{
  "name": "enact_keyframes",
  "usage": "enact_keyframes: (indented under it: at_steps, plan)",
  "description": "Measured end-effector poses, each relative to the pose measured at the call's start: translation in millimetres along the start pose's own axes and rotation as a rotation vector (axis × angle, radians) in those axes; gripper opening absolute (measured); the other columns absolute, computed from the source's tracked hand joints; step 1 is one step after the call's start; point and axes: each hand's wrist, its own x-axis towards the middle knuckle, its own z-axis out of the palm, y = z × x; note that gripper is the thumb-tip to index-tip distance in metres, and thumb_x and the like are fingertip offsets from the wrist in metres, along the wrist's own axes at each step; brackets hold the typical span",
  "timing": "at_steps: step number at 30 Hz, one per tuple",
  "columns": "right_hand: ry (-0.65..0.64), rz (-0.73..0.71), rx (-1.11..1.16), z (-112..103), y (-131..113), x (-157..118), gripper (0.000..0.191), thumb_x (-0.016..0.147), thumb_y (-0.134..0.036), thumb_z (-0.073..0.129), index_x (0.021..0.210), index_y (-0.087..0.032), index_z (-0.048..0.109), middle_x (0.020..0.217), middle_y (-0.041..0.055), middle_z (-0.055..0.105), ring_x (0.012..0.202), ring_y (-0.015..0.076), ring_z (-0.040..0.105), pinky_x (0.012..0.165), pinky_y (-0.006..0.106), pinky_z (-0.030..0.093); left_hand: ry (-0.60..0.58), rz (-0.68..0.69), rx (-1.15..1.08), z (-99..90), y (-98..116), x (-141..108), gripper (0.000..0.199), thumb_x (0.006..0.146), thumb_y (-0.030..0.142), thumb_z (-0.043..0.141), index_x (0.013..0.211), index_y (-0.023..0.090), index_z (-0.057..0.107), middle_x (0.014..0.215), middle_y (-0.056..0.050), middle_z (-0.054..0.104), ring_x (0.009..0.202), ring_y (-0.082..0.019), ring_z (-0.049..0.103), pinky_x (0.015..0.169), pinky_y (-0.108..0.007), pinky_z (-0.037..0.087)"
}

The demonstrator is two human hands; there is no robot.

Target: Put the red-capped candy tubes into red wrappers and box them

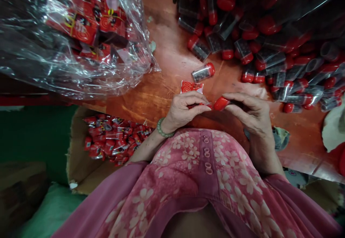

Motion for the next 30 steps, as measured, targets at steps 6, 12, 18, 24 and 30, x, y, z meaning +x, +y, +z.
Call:
enact_keyframes:
  at_steps: [6,12,18,24,30]
  plan:
    - [0.007,0.09,0.206,8,5,1,0.024,0.086,-0.033,0.078,0.109,-0.028,0.079,0.099,0.0007,0.081,0.084,0.0158,0.076,0.078,0.029,0.064,0.023,0.002,-0.034,-0.1,-2,0,0.013,0.087,0.03,0.076,0.082,0.019,0.079,0.085,-0.003,0.079,0.077,-0.011,0.073,0.075,-0.022,0.057]
    - [0.078,0.193,0.511,20,22,-2,0.03,0.081,-0.041,0.082,0.107,-0.028,0.078,0.084,-0.0029,0.079,0.066,0.0115,0.073,0.058,0.021,0.062,0.055,-0.044,0.135,1.5,1,-1,0.04,0.1,0.04,0.057,0.071,0.015,0.071,0.069,-0.002,0.069,0.063,-0.009,0.062,0.062,-0.022,0.049]
    - [-0.029,0.2,0.592,36,23,-9,0.028,0.086,-0.039,0.077,0.111,-0.027,0.075,0.116,0.0038,0.078,0.085,0.0141,0.077,0.06,0.02,0.061,0.144,-0.057,0.177,7.0,3,1,0.044,0.102,0.04,0.053,0.064,0.017,0.057,0.059,0.002,0.054,0.057,-0.009,0.05,0.058,-0.024,0.041]
    - [0.001,0.243,0.504,39,24,-6,0.026,0.086,-0.037,0.078,0.109,-0.025,0.077,0.09,-0.0011,0.076,0.07,0.01,0.071,0.064,0.021,0.061,-0.084,-0.19,0.052,-2.9,11,3,0.046,0.1,0.044,0.052,0.064,0.016,0.055,0.061,0.002,0.052,0.057,-0.009,0.046,0.056,-0.024,0.039]
    - [-0.131,0.141,0.335,22,19,0,0.028,0.089,-0.038,0.075,0.112,-0.022,0.077,0.105,0.0056,0.077,0.088,0.0155,0.073,0.073,0.027,0.062,-0.205,-0.373,-0.057,-15.5,11,0,0.038,0.09,0.042,0.068,0.063,0.015,0.064,0.055,0.003,0.054,0.053,-0.009,0.046,0.052,-0.022,0.037]
